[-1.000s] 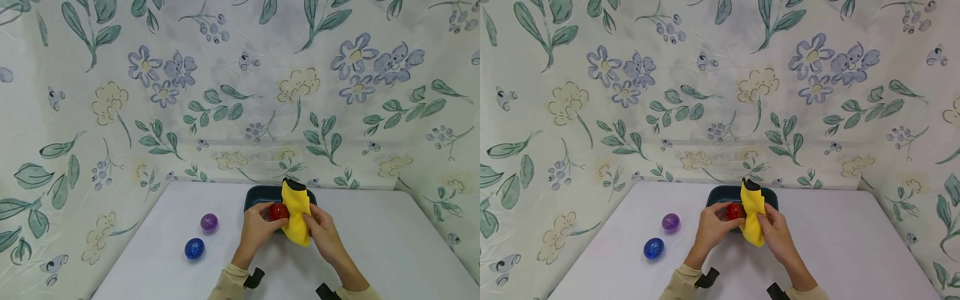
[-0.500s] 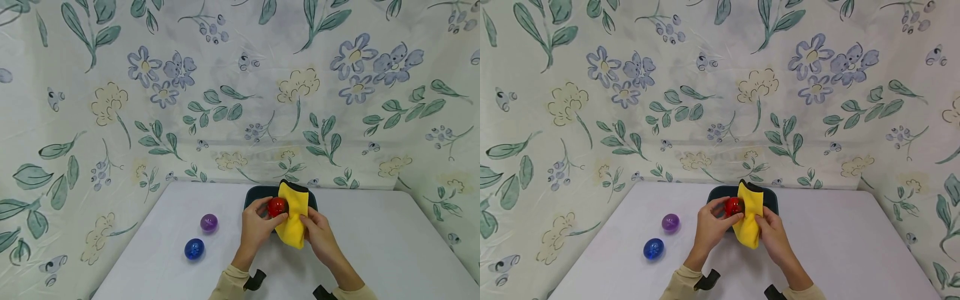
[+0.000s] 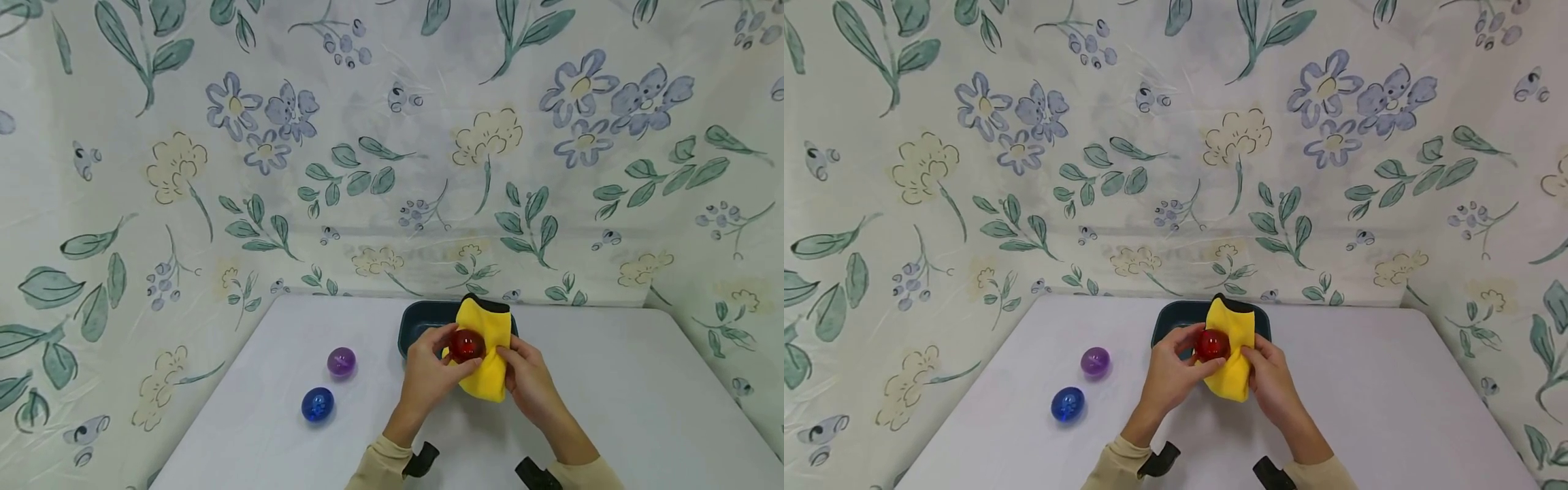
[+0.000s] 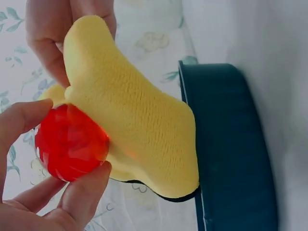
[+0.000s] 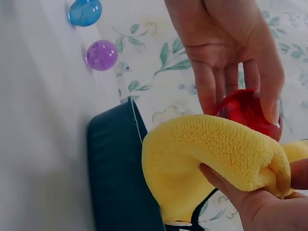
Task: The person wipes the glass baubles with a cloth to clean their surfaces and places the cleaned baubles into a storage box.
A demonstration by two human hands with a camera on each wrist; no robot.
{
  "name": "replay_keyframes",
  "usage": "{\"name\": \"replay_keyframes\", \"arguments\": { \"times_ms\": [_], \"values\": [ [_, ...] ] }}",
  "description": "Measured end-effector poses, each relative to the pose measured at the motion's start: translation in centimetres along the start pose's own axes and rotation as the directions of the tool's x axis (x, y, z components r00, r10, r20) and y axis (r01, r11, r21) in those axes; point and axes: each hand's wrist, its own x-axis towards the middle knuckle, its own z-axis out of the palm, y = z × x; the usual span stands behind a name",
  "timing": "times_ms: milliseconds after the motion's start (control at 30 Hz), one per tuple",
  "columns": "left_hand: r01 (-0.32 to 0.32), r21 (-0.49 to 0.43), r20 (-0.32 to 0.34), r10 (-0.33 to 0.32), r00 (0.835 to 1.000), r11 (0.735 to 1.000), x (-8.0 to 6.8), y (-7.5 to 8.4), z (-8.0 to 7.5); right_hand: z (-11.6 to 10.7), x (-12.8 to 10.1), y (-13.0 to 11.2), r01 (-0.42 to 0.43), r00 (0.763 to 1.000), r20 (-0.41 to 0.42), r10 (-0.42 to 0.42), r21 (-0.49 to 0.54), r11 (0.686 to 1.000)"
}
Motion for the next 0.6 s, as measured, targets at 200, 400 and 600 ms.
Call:
{"name": "replay_keyframes", "arguments": {
  "times_ms": [200, 400, 600],
  "values": [
    [-0.005, 0.098, 0.03, 0.002, 1.0, 0.995, -0.14, 0.19, -0.06, -0.32, 0.02, -0.06, -0.006, 1.0, -0.007, 0.006, -0.009, 1.0],
    [-0.021, 0.224, 0.049, 0.011, 0.999, 0.974, -0.17, 0.34, -0.31, -0.53, -0.03, -0.3, 0.019, 0.998, -0.065, -0.023, -0.06, 0.998],
    [-0.003, 0.24, 0.093, -0.02, 0.995, 0.971, 0.13, 0.11, -0.46, -0.61, -0.03, -0.65, 0.051, 0.994, -0.091, -0.06, -0.096, 0.994]
  ]
}}
